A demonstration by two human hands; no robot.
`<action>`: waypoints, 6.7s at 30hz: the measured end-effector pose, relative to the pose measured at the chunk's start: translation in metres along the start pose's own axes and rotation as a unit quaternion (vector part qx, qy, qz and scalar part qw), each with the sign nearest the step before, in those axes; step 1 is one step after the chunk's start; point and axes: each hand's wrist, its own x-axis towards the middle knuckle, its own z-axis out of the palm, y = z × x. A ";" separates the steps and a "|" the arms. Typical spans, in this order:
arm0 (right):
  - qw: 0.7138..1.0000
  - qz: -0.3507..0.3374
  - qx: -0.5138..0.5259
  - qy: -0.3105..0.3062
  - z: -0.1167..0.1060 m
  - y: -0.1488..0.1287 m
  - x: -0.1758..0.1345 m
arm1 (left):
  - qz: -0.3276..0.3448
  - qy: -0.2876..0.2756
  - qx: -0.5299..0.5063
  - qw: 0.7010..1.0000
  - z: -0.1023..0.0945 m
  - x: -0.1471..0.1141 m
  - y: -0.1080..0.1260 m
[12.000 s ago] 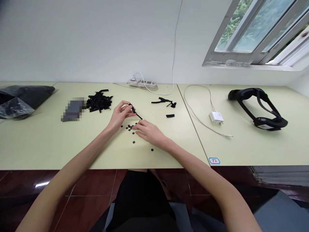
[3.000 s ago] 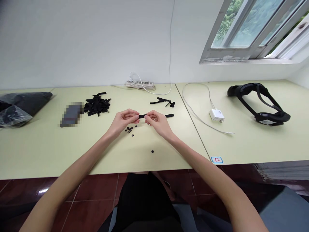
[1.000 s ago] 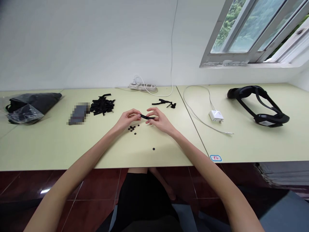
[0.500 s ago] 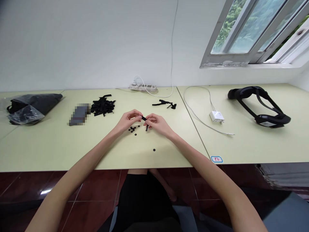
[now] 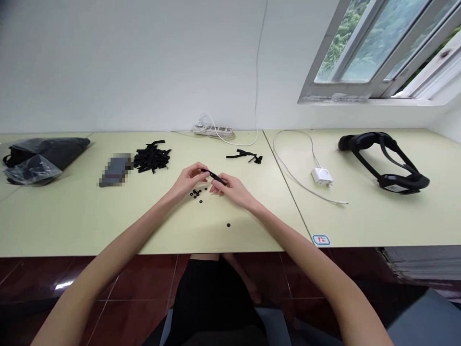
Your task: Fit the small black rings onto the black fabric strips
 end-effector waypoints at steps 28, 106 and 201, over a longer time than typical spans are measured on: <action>0.988 -0.055 -0.128 0.065 0.002 0.017 0.009 | 0.083 0.088 -0.010 0.993 -0.005 0.003 0.005; 0.983 -0.097 0.054 0.146 -0.004 -0.005 0.002 | 0.083 0.063 -0.004 0.995 0.012 -0.012 0.013; 0.935 -0.193 -0.267 -0.132 0.024 0.019 -0.004 | 0.078 -0.082 -0.116 0.987 -0.005 0.009 -0.002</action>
